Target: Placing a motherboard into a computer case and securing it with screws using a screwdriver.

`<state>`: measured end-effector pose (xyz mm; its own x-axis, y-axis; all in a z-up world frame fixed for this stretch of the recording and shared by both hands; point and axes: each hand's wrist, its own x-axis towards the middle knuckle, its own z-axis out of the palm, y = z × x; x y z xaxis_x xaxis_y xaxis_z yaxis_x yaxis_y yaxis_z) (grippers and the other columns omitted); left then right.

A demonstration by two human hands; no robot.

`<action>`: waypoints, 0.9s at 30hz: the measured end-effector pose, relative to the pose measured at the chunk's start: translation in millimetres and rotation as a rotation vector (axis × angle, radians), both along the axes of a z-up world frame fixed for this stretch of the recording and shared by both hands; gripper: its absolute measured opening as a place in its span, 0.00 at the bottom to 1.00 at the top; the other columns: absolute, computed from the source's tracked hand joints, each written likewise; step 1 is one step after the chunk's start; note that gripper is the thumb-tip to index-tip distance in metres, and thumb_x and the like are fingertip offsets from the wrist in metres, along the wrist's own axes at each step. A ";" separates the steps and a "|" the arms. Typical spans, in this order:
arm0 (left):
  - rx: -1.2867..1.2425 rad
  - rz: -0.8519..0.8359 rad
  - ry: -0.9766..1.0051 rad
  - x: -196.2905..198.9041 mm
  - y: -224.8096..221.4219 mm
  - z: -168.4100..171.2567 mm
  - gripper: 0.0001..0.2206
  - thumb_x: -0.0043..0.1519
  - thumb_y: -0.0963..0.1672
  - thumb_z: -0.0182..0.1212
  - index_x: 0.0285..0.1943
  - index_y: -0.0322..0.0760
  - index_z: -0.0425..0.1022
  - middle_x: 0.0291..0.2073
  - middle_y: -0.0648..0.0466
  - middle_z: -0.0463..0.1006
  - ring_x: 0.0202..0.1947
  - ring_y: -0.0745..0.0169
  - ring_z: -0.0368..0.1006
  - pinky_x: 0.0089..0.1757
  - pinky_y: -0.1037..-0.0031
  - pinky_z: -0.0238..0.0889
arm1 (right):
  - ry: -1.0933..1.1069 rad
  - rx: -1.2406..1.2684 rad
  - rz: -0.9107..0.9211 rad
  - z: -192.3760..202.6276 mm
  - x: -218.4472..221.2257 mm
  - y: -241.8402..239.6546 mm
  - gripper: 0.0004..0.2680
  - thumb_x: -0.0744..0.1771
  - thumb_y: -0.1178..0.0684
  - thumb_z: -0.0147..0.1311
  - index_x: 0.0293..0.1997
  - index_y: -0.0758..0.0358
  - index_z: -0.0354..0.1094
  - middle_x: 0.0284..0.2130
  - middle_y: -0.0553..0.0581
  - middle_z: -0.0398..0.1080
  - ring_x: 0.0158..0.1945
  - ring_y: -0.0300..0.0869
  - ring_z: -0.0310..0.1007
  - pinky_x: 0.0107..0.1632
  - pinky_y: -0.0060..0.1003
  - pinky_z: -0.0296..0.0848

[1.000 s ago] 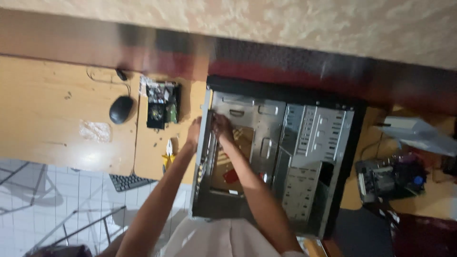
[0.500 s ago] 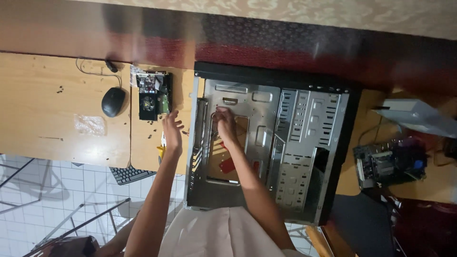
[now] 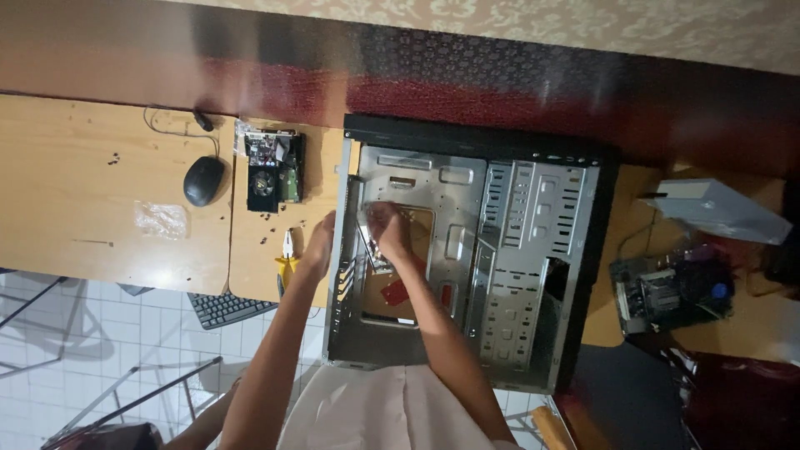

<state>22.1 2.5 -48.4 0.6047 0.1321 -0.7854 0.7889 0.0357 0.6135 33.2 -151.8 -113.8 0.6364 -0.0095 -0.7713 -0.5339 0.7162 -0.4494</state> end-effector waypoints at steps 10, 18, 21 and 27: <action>0.160 -0.095 -0.307 -34.1 -77.2 191.2 0.17 0.67 0.47 0.47 0.61 0.39 0.69 0.43 0.41 0.78 0.47 0.44 0.76 0.48 0.55 0.67 | -0.146 -0.470 -0.016 153.4 -33.0 -69.2 0.06 0.65 0.60 0.59 0.43 0.59 0.68 0.35 0.52 0.71 0.42 0.40 0.76 0.49 0.41 0.79; -0.573 0.343 0.080 -35.5 -115.3 115.3 0.13 0.66 0.44 0.57 0.52 0.25 0.71 0.40 0.47 0.66 0.41 0.48 0.70 0.45 0.56 0.66 | -0.639 -0.972 0.481 180.1 -97.2 -88.5 0.08 0.63 0.66 0.58 0.41 0.59 0.71 0.39 0.54 0.74 0.55 0.49 0.74 0.61 0.46 0.68; -0.308 -0.068 0.009 -31.6 -102.3 127.5 0.12 0.69 0.44 0.50 0.52 0.30 0.74 0.42 0.42 0.77 0.42 0.46 0.75 0.45 0.55 0.65 | -0.569 -0.725 0.755 181.6 -95.1 -97.0 0.24 0.61 0.60 0.68 0.62 0.58 0.62 0.61 0.63 0.61 0.66 0.65 0.62 0.61 0.65 0.68; 0.449 -0.769 -0.461 -48.0 -96.4 46.0 0.27 0.57 0.38 0.63 0.67 0.29 0.62 0.56 0.35 0.64 0.44 0.18 0.75 0.42 0.45 0.75 | -0.386 -0.400 0.475 131.4 -61.5 -67.0 0.17 0.70 0.52 0.56 0.66 0.61 0.61 0.57 0.57 0.67 0.58 0.44 0.69 0.58 0.44 0.73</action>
